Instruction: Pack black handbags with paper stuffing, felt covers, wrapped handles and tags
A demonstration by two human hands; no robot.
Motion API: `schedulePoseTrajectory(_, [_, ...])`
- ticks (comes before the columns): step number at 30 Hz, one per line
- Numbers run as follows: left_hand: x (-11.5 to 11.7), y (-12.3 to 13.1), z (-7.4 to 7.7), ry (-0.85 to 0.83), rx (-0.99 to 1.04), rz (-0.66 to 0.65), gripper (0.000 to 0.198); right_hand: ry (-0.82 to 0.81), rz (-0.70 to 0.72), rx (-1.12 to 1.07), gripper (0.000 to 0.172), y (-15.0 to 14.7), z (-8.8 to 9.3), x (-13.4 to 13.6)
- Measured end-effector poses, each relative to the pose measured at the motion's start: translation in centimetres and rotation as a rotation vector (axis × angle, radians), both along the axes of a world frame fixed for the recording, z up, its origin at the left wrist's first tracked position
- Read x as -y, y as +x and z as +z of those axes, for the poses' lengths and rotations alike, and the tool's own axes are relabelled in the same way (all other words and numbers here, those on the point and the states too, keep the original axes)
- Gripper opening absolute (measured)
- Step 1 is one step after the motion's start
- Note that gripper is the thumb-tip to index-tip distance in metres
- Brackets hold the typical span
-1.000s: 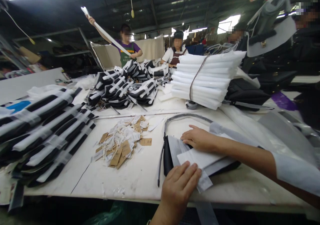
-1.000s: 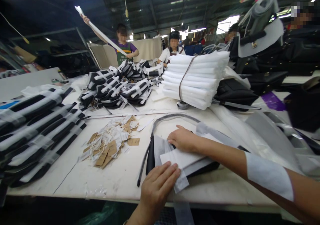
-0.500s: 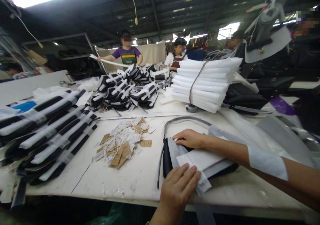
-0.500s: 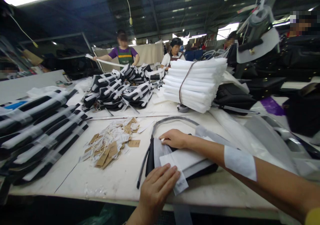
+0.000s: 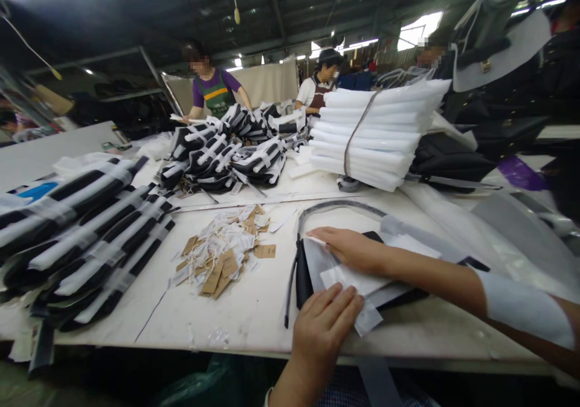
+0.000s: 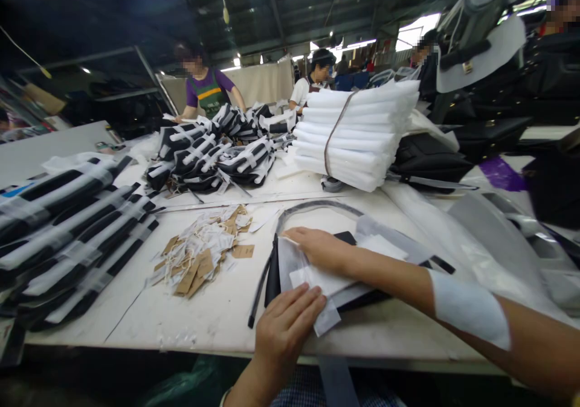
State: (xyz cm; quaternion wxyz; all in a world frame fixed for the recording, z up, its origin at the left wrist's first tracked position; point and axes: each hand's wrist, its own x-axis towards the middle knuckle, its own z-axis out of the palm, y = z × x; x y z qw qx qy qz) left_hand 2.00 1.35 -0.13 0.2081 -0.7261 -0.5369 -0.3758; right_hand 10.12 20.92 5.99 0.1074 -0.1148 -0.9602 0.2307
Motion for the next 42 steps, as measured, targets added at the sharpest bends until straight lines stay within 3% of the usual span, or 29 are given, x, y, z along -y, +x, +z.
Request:
schedulePoseTrajectory(4, [0.2, -0.2, -0.2, -0.054, 0.021, -0.032, 0.032, 0.148, -0.050, -0.396, 0.040, 9.1, 0.3, 4.3])
schedulePoseTrajectory(6, [0.3, -0.2, -0.2, -0.069, 0.033, -0.047, 0.033, 0.209, 0.088, -0.423, 0.039, 13.2, -0.8, 6.9])
schedulePoseTrajectory(8, [0.3, -0.2, -0.3, -0.096, 0.042, -0.058, 0.035, 0.300, 0.218, -0.318, 0.042, 15.7, -2.7, 9.2])
schedulePoseTrajectory(10, [0.4, -0.3, -0.3, -0.123, 0.040, -0.063, 0.036, 0.395, 0.289, -0.216, 0.043, 16.2, -4.9, 10.7])
schedulePoseTrajectory(13, [0.4, -0.4, -0.2, -0.143, 0.018, -0.068, 0.039, 0.482, 0.245, -0.248, 0.044, 14.8, -7.5, 11.5])
schedulePoseTrajectory(17, [0.6, -0.7, 0.0, -0.177, -0.035, -0.080, 0.042, 0.445, 0.169, -0.438, 0.035, 12.9, -8.6, 11.8])
schedulePoseTrajectory(23, [0.7, -0.7, -0.2, -0.173, -0.064, -0.050, 0.044, 0.277, 0.112, -0.526, 0.029, 13.4, -7.9, 13.2])
schedulePoseTrajectory(33, [0.7, -0.5, 0.0, -0.177, -0.048, -0.042, 0.042, 0.195, 0.100, -0.517, 0.036, 14.9, -6.9, 15.0])
schedulePoseTrajectory(37, [0.7, -0.4, 0.1, -0.170, -0.048, -0.042, 0.042, 0.233, 0.127, -0.535, 0.029, 14.3, -4.1, 14.0])
schedulePoseTrajectory(42, [0.8, -0.3, 0.0, -0.154, -0.061, -0.034, 0.039, 0.305, 0.164, -0.526, 0.026, 12.1, -0.1, 10.6])
